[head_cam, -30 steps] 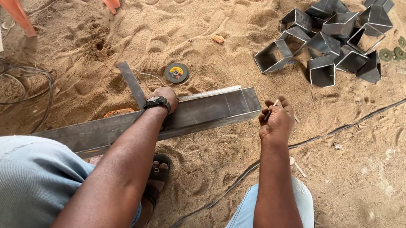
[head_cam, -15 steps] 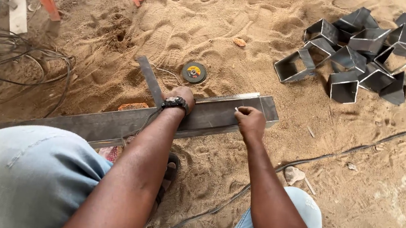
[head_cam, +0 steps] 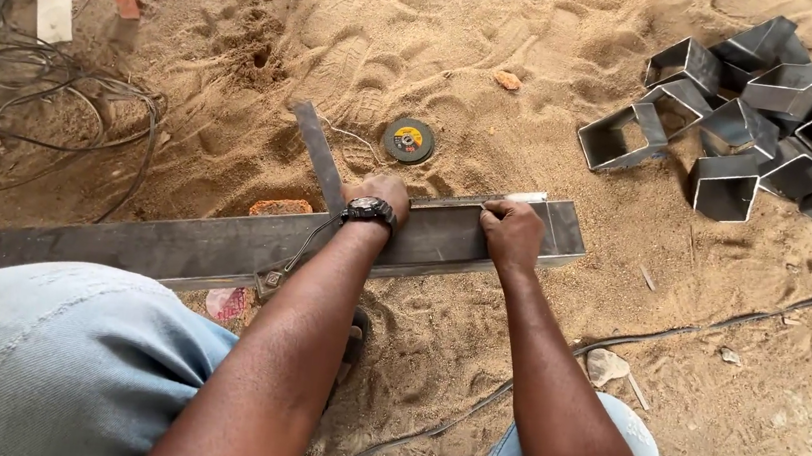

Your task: Measuring a metal bar using a try square and then grinding/cutting it using an angle grinder.

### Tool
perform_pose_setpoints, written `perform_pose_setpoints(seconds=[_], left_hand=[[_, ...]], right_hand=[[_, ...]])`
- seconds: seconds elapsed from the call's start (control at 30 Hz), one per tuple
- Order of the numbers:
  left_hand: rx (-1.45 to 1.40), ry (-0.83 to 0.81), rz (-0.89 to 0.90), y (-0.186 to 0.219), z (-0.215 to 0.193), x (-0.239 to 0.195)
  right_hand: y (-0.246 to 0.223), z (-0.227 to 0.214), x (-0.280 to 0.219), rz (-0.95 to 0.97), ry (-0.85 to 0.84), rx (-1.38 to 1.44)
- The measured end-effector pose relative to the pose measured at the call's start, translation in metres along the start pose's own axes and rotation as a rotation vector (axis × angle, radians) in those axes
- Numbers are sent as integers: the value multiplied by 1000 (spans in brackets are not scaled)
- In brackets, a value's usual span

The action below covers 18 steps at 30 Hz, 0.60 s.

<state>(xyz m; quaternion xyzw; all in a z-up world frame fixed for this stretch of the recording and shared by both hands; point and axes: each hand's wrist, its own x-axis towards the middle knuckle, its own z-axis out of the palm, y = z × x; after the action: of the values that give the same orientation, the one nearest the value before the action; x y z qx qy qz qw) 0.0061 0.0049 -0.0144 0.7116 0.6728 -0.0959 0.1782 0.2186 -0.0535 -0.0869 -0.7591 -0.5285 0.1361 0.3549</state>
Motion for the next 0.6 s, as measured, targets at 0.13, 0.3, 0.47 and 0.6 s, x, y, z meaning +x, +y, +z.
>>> perform_pose_setpoints(seconds=[0.13,0.3,0.47,0.6], left_hand=[[20,-15,-1,0,3,1],[21,2,10,-2,3,-1],[17,-14,3,1,1,-4],[49,-4,21,-2,5,-1]], right_hand=[[1,2,6,-30,-26,-36],[-13,-4,8,-37,-152,-164],[-14,-15,13,27,-261,-116],[-38,-64,-2,209,-429,-103]])
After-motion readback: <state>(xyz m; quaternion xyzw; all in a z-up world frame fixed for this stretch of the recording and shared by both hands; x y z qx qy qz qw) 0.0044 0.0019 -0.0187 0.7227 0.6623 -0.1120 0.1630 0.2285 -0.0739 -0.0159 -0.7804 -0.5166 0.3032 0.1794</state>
